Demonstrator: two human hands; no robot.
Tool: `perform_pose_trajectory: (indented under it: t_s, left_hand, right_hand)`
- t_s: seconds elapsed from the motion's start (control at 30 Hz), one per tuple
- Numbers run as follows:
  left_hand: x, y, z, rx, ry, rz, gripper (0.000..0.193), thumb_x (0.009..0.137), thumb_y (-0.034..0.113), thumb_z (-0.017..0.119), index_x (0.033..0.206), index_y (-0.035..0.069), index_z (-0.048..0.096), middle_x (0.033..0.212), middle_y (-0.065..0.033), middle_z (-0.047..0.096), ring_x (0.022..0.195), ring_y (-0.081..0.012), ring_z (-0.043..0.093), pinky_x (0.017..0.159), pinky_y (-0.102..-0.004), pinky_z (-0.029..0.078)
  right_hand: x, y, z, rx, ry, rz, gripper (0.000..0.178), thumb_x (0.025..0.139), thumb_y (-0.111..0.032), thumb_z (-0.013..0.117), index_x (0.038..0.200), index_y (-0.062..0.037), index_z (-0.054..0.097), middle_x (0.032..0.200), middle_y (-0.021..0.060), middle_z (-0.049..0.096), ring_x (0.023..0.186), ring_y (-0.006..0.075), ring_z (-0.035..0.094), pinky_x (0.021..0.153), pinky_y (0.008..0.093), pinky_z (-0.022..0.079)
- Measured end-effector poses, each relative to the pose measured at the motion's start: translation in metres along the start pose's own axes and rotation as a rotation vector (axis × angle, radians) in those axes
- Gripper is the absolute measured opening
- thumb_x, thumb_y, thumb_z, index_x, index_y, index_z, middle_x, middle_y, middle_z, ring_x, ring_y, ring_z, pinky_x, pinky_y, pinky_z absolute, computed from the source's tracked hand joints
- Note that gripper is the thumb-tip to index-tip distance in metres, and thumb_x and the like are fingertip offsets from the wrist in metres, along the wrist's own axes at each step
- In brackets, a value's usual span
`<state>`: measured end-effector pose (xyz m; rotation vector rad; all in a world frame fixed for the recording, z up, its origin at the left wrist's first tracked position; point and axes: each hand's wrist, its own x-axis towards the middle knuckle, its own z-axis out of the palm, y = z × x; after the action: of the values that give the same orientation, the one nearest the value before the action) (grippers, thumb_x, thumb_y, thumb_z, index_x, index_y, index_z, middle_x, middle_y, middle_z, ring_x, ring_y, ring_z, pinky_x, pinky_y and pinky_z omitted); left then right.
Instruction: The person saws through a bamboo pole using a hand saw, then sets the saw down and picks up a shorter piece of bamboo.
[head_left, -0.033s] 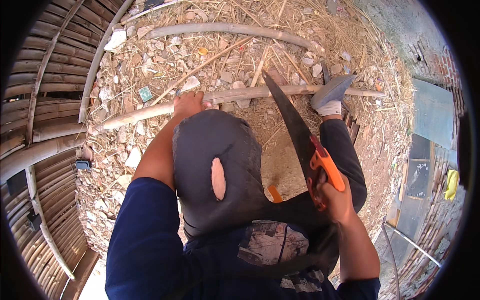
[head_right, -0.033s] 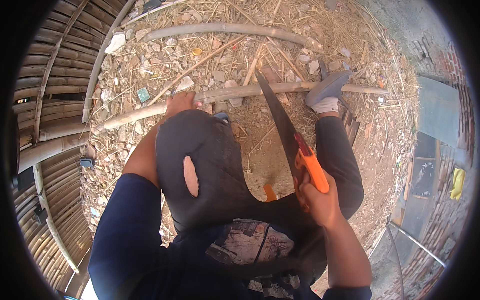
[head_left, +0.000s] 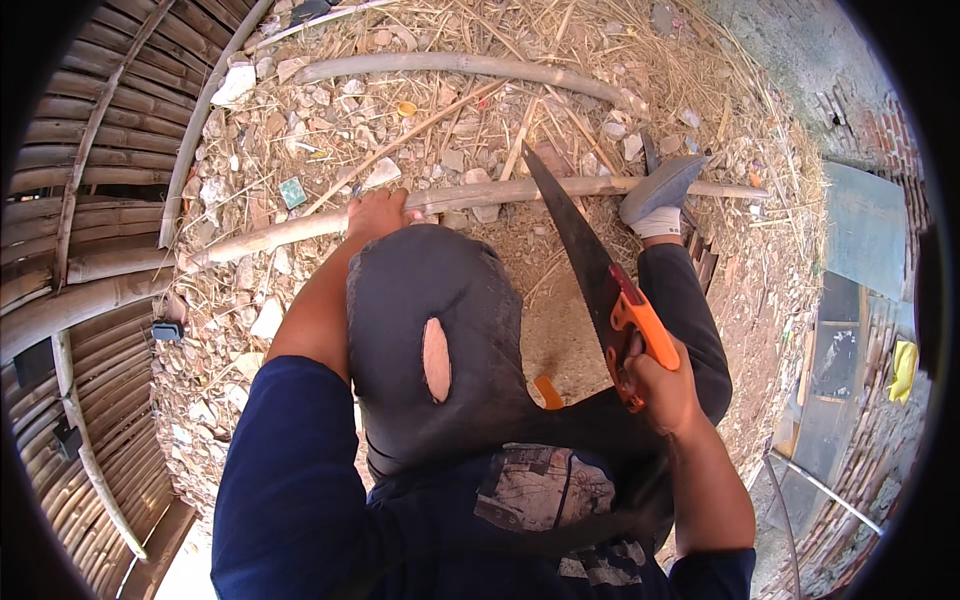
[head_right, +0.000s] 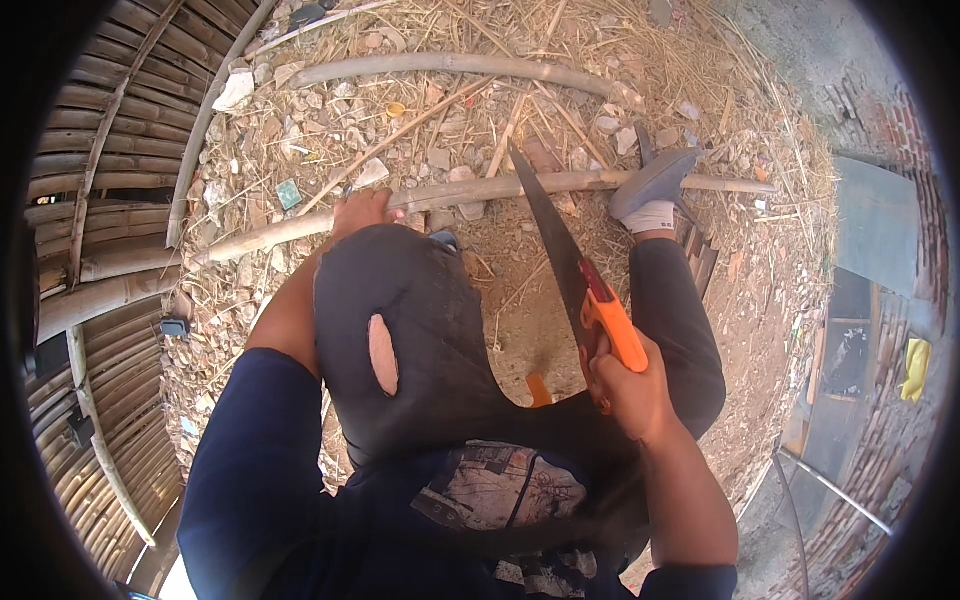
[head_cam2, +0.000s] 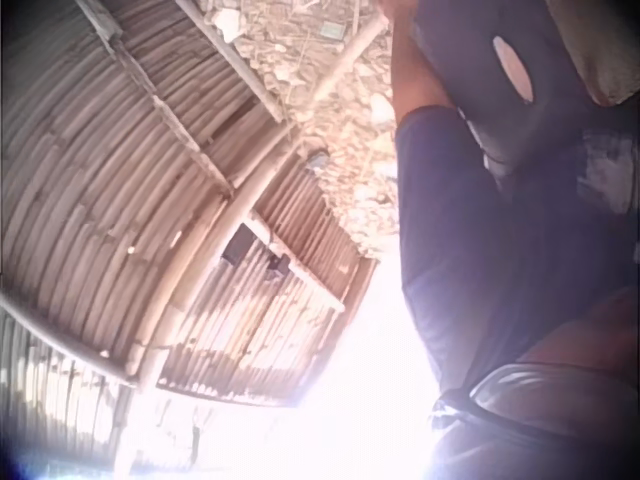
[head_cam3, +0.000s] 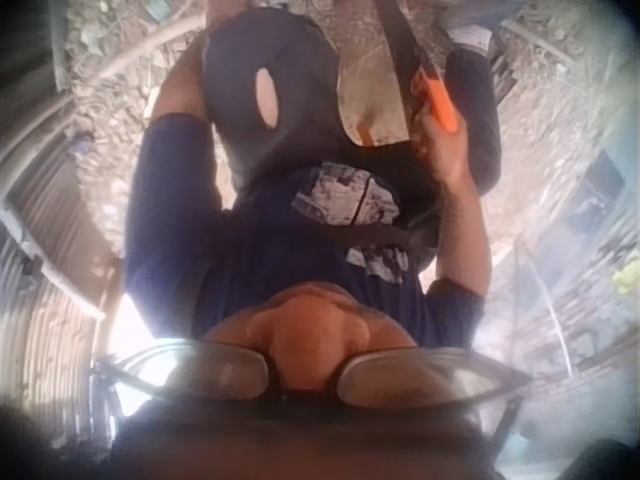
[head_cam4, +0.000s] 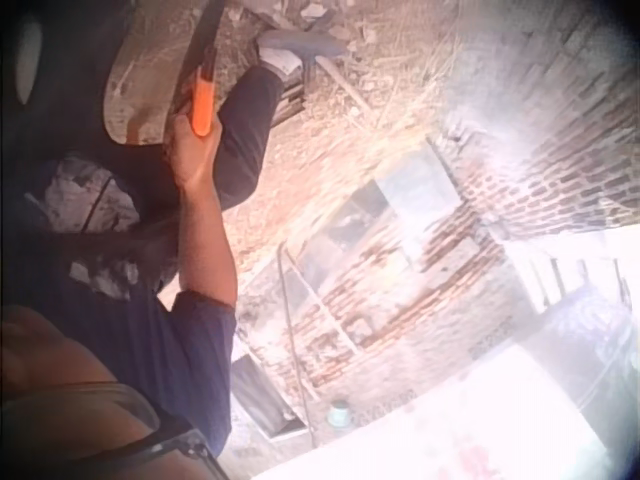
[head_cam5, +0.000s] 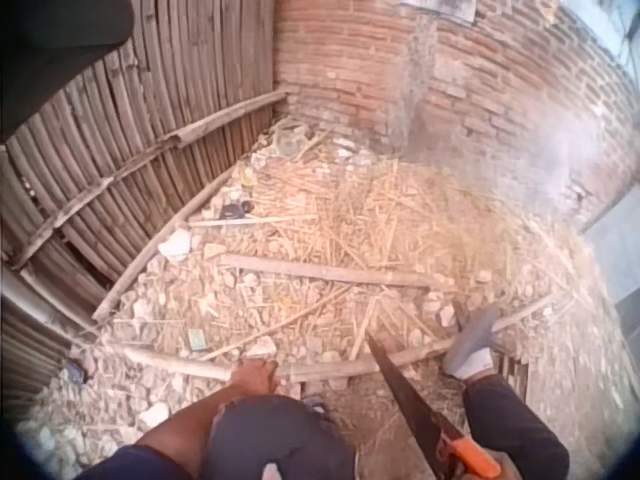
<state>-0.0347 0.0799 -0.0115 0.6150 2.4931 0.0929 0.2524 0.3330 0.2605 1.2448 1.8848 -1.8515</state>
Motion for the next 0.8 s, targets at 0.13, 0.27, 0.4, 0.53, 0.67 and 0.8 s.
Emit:
perform_pose_trajectory:
  t_s: [0.13, 0.27, 0.4, 0.53, 0.67, 0.8]
  left_hand:
    - [0.002, -0.005, 0.003, 0.005, 0.040, 0.027, 0.056, 0.103, 0.054, 0.051, 0.144, 0.016, 0.053, 0.136, -0.0138, 0.059, 0.136, -0.0316, 0.051, 0.114, -0.0565, 0.031]
    - [-0.004, 0.000, 0.011, 0.014, -0.001, 0.020, 0.056, 0.103, 0.055, 0.050, 0.145, 0.017, 0.052, 0.137, -0.0134, 0.059, 0.137, -0.0318, 0.050, 0.115, -0.0567, 0.031]
    - [0.000, -0.001, -0.008, 0.023, -0.026, -0.005, 0.058, 0.103, 0.056, 0.049, 0.146, 0.018, 0.051, 0.141, -0.0138, 0.057, 0.140, -0.0316, 0.048, 0.116, -0.0567, 0.029]
    - [0.003, 0.003, -0.001, 0.033, -0.003, -0.017, 0.059, 0.103, 0.057, 0.049, 0.147, 0.018, 0.050, 0.141, -0.0133, 0.056, 0.140, -0.0310, 0.048, 0.116, -0.0567, 0.029]
    - [0.003, 0.002, 0.009, -0.009, 0.051, 0.026, 0.058, 0.104, 0.056, 0.049, 0.146, 0.016, 0.050, 0.138, -0.0121, 0.058, 0.138, -0.0301, 0.049, 0.115, -0.0561, 0.030]
    - [0.004, -0.004, 0.005, 0.031, 0.027, -0.003, 0.060, 0.104, 0.056, 0.049, 0.149, 0.017, 0.048, 0.141, -0.0135, 0.056, 0.141, -0.0306, 0.046, 0.116, -0.0565, 0.029]
  right_hand:
    - [-0.054, 0.007, -0.027, -0.019, -0.037, -0.044, 0.008, 0.079, -0.003, 0.055, 0.087, -0.0031, 0.052, 0.060, 0.0037, 0.049, 0.048, 0.0112, 0.049, 0.046, 0.0260, 0.040]
    - [-0.022, 0.008, -0.025, 0.019, -0.034, -0.009, 0.005, 0.080, -0.006, 0.056, 0.080, -0.0038, 0.052, 0.061, 0.0041, 0.051, 0.048, 0.0109, 0.047, 0.044, 0.0253, 0.037]
    - [-0.017, 0.003, -0.026, 0.028, -0.015, -0.010, 0.005, 0.080, -0.004, 0.056, 0.078, -0.0044, 0.051, 0.062, 0.0051, 0.052, 0.047, 0.0112, 0.047, 0.043, 0.0251, 0.037]
    - [-0.068, 0.009, -0.035, 0.007, 0.014, -0.030, 0.006, 0.078, 0.000, 0.056, 0.080, -0.0036, 0.051, 0.063, 0.0056, 0.053, 0.049, 0.0117, 0.049, 0.045, 0.0248, 0.038]
    - [-0.042, 0.003, -0.022, -0.023, -0.005, 0.054, 0.007, 0.078, 0.000, 0.056, 0.082, -0.0027, 0.051, 0.063, 0.0057, 0.053, 0.049, 0.0123, 0.051, 0.046, 0.0251, 0.040]
    - [-0.072, 0.033, -0.055, 0.056, 0.006, -0.053, 0.005, 0.079, -0.001, 0.055, 0.080, -0.0020, 0.051, 0.063, 0.0058, 0.054, 0.050, 0.0123, 0.051, 0.046, 0.0258, 0.040]
